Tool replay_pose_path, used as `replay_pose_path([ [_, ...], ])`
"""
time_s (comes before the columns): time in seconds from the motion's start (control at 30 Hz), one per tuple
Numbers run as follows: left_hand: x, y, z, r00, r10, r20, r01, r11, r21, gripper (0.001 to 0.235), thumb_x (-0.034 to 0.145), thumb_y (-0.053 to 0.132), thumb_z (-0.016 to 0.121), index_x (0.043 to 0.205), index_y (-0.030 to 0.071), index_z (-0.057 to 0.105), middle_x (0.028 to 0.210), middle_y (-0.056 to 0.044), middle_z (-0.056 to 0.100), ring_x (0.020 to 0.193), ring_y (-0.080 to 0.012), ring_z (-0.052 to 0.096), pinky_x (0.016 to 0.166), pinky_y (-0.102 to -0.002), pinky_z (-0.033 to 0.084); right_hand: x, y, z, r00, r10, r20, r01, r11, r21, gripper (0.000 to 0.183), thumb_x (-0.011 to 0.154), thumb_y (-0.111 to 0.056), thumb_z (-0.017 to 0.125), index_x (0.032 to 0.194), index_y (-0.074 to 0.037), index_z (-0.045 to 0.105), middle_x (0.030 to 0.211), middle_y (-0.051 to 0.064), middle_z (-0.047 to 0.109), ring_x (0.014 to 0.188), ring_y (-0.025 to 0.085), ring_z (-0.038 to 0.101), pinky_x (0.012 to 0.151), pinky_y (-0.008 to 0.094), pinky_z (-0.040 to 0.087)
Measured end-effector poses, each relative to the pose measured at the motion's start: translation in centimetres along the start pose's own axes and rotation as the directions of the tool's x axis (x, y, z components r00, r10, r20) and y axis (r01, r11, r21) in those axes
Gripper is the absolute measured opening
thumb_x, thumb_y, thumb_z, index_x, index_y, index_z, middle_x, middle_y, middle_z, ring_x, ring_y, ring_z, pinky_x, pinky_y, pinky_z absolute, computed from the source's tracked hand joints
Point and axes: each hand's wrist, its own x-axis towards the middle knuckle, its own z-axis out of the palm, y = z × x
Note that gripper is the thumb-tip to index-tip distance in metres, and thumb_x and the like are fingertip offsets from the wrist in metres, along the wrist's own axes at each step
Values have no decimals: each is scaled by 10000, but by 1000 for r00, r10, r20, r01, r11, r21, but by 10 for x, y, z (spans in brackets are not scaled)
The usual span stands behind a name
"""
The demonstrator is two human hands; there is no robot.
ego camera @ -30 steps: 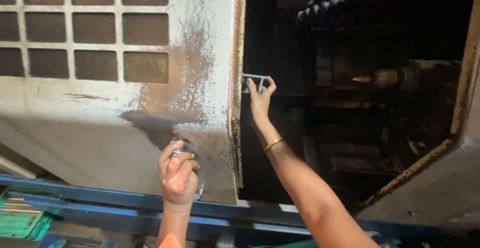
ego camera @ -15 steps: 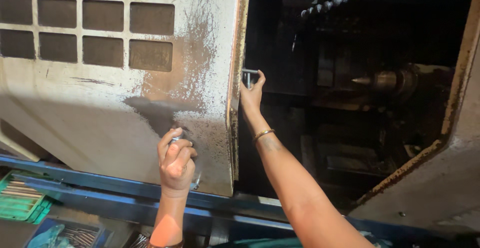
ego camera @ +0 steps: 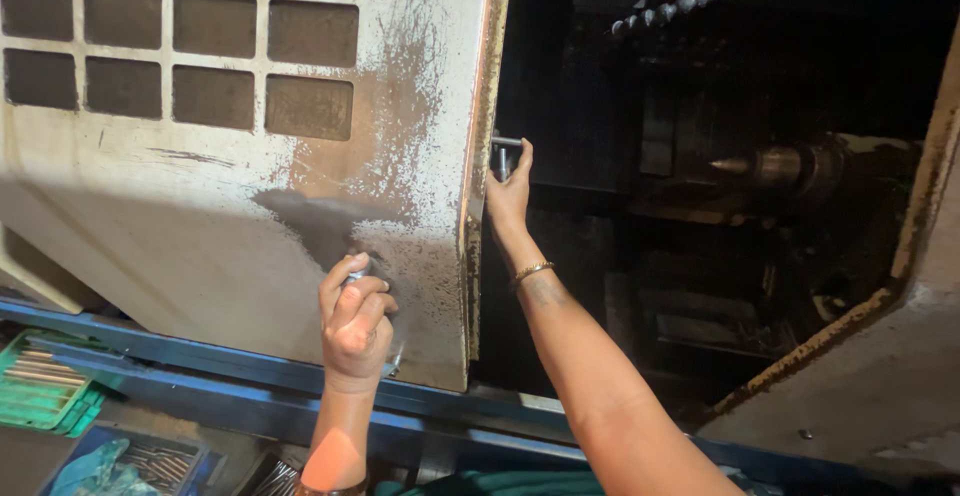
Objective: The person repeatedly wipes a small area on the side of a large industrial machine using a cloth and a metal rod. They open the machine door briefly to place the rod inside, then close it and continue wiping the same spot.
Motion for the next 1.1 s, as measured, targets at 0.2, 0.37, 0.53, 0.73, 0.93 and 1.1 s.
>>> replay_pose_path([
  [0.2,3,1,1,1000,0,-14,0,1000,-6,189,588,-141,652,646,38,635,896,-57,640,1160,-338,615,1027,-478,555,-1,-3,1,991,137,12,-137,989,60,891,852,-112,742,1584,-117,234,1172,182,666,969,197,650,857,289,537],
  [0.37,-1,2,2,1000,-17,-2,17,1000,3,200,614,-150,650,665,43,651,910,-63,644,1166,-340,618,1027,-475,551,0,0,-2,997,70,25,-72,990,118,878,860,-75,756,1575,-88,246,1245,162,627,1040,184,631,898,288,525],
  [0.53,1,5,2,1000,-14,-14,14,1000,12,207,622,-151,648,671,50,652,908,-61,643,1166,-337,620,1029,-466,551,2,-2,-1,997,70,34,-74,986,150,903,847,-73,755,1582,-81,232,1238,158,623,1044,176,631,913,278,520],
  [0.73,0,5,0,1000,-1,-25,1,1000,19,205,614,-144,652,685,47,660,908,-64,645,1163,-338,621,1020,-461,552,5,-4,-5,983,175,61,-181,976,119,942,818,-114,772,1589,-105,230,1167,154,647,979,187,634,862,285,527],
  [0.93,1,10,-2,1000,-1,-28,2,1000,31,209,613,-145,641,681,51,665,898,-62,650,1162,-342,625,993,-448,547,7,-6,-8,992,120,46,-124,988,90,948,824,-133,821,1575,-107,242,1208,142,626,1042,182,623,901,296,512],
  [1.1,2,13,-6,1000,14,-19,-14,1000,24,195,613,-124,638,709,42,674,918,-69,651,1163,-350,620,1014,-455,536,5,-9,-9,978,192,79,-200,973,117,974,802,-172,829,1565,-123,225,1193,164,634,1019,210,631,878,309,526],
])
